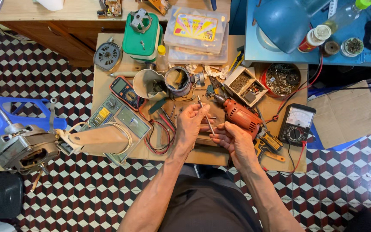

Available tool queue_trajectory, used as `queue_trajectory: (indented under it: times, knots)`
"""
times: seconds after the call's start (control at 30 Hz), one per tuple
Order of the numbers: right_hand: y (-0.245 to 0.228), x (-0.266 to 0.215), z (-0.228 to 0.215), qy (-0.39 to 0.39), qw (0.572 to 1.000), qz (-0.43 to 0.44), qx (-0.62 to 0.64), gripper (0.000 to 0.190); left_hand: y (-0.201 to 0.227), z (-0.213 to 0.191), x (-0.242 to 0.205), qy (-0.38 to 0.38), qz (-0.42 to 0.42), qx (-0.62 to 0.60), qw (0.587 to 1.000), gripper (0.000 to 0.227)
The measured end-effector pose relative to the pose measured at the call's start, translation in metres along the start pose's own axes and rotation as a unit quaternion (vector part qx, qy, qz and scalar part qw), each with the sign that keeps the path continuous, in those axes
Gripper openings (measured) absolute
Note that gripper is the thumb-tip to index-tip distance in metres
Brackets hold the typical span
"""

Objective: The person uses a cordless drill to make holes in small cylindrical metal parts. They repeatedly pick up the parts, position them, drill, and inspect the results. The person also retrieves a screwdriver from a toolbox and uses it to adjust the drill bit.

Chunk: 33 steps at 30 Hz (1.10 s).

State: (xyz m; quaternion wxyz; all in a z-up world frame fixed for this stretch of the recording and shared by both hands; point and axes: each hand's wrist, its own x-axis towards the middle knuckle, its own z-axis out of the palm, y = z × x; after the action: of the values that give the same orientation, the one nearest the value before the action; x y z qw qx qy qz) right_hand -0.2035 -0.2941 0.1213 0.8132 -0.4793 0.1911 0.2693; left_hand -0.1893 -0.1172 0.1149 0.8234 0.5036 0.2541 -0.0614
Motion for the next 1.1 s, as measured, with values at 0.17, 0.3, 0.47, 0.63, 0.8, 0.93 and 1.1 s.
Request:
queue_trajectory:
  times: [0.17, 0.3, 0.47, 0.63, 0.8, 0.93, 1.1]
  knots:
    - [0.007, -0.018, 0.010, -0.008, 0.999, 0.031, -0.004, 0.038, 0.001, -0.001, -0.005, -0.012, 0.002, -0.007, 1.000, 0.037]
    - [0.017, -0.018, 0.021, 0.004, 0.999, 0.028, -0.031, 0.030, 0.004, -0.005, -0.008, -0.038, -0.007, -0.007, 0.999, 0.038]
    - [0.040, -0.024, 0.034, 0.078, 0.983, -0.096, -0.134, 0.023, 0.006, -0.022, -0.015, -0.119, 0.014, 0.011, 0.993, 0.045]
    - [0.065, -0.032, 0.048, 0.155, 0.942, -0.196, -0.225, 0.020, 0.007, -0.044, -0.015, -0.163, 0.009, -0.027, 0.986, 0.047]
    - [0.083, -0.039, 0.056, 0.156, 0.938, -0.189, -0.244, 0.020, 0.012, -0.064, -0.010, -0.184, -0.032, -0.063, 0.980, 0.045]
    - [0.098, -0.044, 0.062, 0.172, 0.944, -0.147, -0.241, 0.021, 0.005, -0.088, -0.014, -0.190, -0.068, -0.083, 0.976, 0.046]
    - [0.114, -0.043, 0.077, 0.141, 0.942, -0.134, -0.275, 0.022, -0.017, -0.126, -0.022, -0.211, -0.072, -0.021, 0.975, 0.045]
